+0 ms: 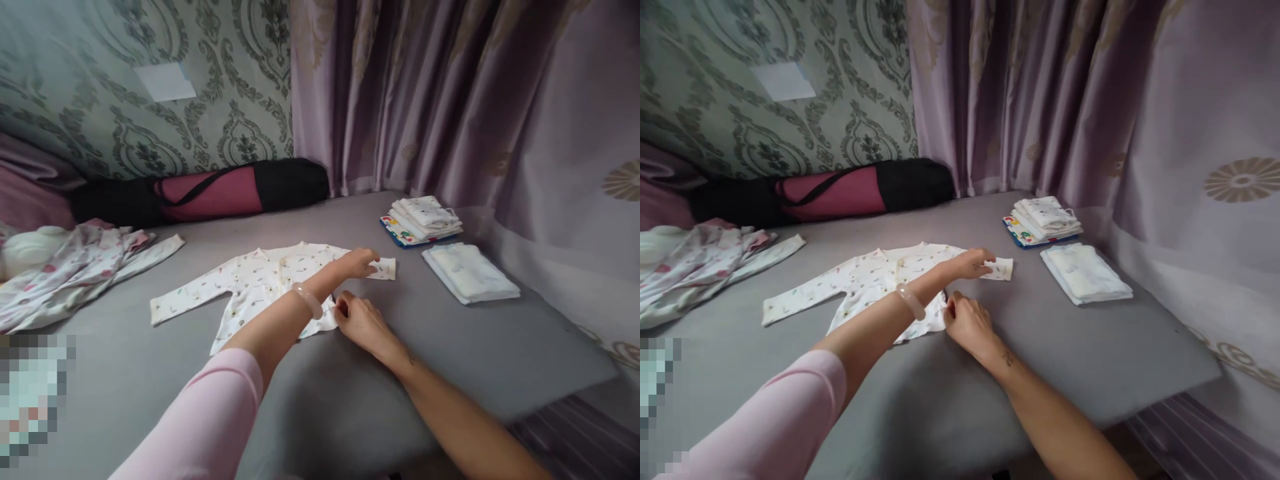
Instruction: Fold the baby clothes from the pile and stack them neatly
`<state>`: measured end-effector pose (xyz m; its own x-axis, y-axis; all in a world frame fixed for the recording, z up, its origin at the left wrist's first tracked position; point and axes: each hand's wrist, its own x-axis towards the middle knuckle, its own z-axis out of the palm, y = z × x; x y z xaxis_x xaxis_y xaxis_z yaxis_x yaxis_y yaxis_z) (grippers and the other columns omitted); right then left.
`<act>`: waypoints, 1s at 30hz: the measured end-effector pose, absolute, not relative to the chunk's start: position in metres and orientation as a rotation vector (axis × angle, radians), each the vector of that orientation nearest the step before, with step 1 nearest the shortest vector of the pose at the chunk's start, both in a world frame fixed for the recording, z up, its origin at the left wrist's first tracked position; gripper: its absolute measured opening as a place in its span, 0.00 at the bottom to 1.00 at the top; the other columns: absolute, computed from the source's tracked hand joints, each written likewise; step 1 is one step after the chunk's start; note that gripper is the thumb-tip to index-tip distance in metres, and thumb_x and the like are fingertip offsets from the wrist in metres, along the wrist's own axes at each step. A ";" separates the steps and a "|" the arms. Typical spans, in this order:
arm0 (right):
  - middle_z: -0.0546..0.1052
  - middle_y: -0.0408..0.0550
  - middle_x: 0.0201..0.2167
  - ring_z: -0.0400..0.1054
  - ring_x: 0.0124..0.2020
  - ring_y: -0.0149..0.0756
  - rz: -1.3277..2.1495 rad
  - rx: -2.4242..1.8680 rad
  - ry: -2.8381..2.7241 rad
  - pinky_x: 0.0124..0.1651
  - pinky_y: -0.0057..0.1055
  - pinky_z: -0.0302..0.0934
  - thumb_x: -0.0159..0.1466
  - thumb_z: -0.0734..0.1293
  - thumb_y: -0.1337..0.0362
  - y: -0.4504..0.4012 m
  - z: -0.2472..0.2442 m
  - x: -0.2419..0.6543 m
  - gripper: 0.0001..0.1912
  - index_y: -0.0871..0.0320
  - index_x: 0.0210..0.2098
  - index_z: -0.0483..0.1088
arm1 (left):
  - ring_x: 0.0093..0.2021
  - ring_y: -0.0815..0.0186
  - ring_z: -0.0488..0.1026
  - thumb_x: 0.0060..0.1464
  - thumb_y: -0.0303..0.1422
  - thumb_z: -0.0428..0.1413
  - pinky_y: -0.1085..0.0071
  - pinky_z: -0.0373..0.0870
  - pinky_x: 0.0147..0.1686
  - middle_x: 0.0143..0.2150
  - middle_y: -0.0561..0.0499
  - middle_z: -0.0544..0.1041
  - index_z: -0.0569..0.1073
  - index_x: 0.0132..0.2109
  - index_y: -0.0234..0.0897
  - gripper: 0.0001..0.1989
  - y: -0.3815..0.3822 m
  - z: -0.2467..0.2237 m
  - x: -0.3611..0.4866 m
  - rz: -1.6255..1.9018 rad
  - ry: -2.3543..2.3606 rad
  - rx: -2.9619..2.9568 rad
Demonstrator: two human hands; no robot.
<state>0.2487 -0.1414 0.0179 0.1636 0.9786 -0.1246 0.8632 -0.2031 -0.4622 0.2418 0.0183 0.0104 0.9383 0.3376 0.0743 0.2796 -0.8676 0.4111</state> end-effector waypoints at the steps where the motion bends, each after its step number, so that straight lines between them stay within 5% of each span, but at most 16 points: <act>1: 0.78 0.45 0.32 0.71 0.33 0.37 0.591 -2.151 -1.779 0.29 0.29 0.45 0.65 0.60 0.63 -0.142 0.018 0.250 0.07 0.53 0.38 0.69 | 0.46 0.61 0.75 0.56 0.30 0.55 0.68 0.70 0.47 0.48 0.42 0.77 0.73 0.52 0.33 0.16 0.018 0.009 0.252 0.172 0.439 2.697; 8: 0.78 0.47 0.33 0.72 0.37 0.38 0.576 -2.137 -1.756 0.34 0.29 0.53 0.66 0.59 0.62 -0.137 0.010 0.262 0.10 0.54 0.36 0.71 | 0.49 0.60 0.74 0.59 0.31 0.51 0.64 0.69 0.51 0.51 0.41 0.76 0.72 0.53 0.34 0.16 0.027 0.003 0.248 0.287 0.453 2.677; 15: 0.70 0.59 0.54 0.63 0.53 0.48 -0.094 -2.218 -1.558 0.52 0.38 0.54 0.67 0.58 0.65 -0.115 -0.002 0.316 0.16 0.61 0.52 0.69 | 0.53 0.56 0.72 0.60 0.27 0.48 0.61 0.68 0.53 0.52 0.39 0.74 0.70 0.53 0.33 0.16 0.054 0.009 0.158 0.372 0.966 2.682; 24: 0.71 0.68 0.51 0.65 0.52 0.55 -0.096 -2.586 -1.351 0.48 0.42 0.57 0.68 0.57 0.58 -0.092 -0.014 0.357 0.23 0.68 0.55 0.67 | 0.62 0.56 0.64 0.60 0.29 0.49 0.56 0.60 0.62 0.58 0.36 0.70 0.67 0.55 0.32 0.17 0.059 -0.026 0.115 0.436 0.895 2.735; 30: 0.76 0.66 0.44 0.71 0.47 0.48 0.157 -2.640 -1.300 0.41 0.33 0.60 0.64 0.61 0.56 -0.061 -0.016 0.396 0.22 0.67 0.48 0.72 | 0.67 0.54 0.56 0.65 0.33 0.43 0.53 0.53 0.65 0.65 0.33 0.62 0.62 0.61 0.29 0.21 0.049 -0.041 0.124 0.433 1.010 2.672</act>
